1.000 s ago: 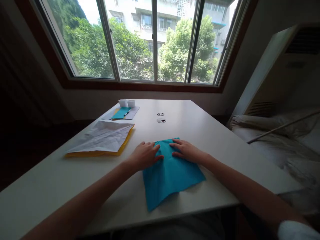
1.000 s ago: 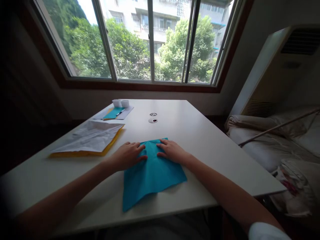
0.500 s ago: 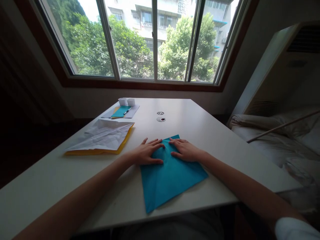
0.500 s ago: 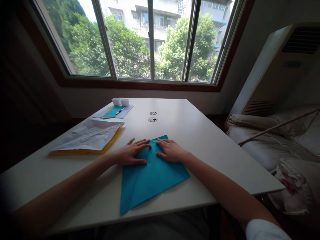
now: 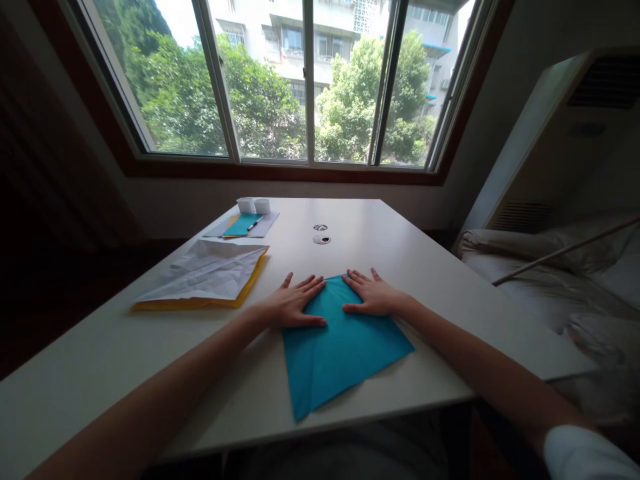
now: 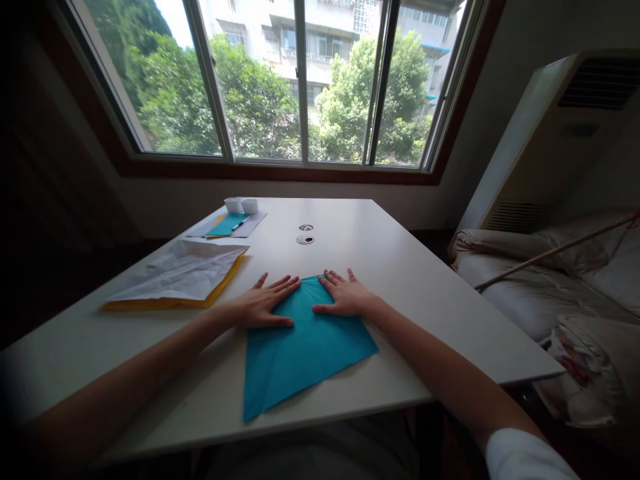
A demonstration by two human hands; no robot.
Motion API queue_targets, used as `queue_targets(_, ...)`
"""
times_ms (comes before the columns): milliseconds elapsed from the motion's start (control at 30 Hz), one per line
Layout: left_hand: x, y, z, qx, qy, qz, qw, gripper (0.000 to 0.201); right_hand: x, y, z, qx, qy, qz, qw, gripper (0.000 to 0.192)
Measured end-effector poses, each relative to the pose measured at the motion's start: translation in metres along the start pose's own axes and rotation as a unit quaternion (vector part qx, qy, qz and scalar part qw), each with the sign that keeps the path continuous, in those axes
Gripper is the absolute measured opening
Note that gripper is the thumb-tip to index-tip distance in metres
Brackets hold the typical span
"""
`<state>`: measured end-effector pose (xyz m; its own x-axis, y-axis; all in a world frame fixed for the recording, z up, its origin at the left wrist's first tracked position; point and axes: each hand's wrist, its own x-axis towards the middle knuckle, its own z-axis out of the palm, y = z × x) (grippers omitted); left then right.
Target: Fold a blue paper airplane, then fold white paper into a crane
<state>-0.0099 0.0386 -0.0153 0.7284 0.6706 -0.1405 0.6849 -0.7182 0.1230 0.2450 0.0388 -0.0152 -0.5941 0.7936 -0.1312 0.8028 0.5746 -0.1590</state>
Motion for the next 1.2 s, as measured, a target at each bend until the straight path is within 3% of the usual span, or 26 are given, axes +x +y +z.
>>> queue_targets(233, 0.000, 0.001, -0.002, -0.001, -0.005, 0.001, 1.000, 0.086, 0.005, -0.017, 0.003, -0.007, 0.023, -0.067, 0.997, 0.073)
queue_targets(600, -0.003, 0.006, -0.006, -0.003, -0.009, -0.029, 1.000, 0.080, 0.003, 0.001, 0.002, 0.035, -0.024, 0.008, 0.999, 0.107)
queue_targets(900, -0.024, -0.023, -0.011, -0.026, -0.069, -0.141, 0.987, 0.092, -0.002, 0.009, 0.000, 0.045, -0.038, 0.023, 0.998, 0.113)
queue_targets(1000, -0.031, -0.027, -0.016, -0.031, -0.089, -0.165, 0.982, 0.087, -0.002, 0.012, 0.001, 0.052, -0.038, 0.022, 0.998, 0.113)
queue_targets(1100, -0.035, -0.029, -0.020, -0.034, -0.100, -0.158, 0.982, 0.077, -0.002, 0.017, 0.002, 0.059, -0.030, 0.043, 0.997, 0.112)
queue_targets(1200, -0.036, -0.031, -0.021, -0.014, -0.080, -0.153, 0.985, 0.067, -0.002, 0.022, 0.001, 0.042, 0.027, 0.078, 0.996, 0.112)
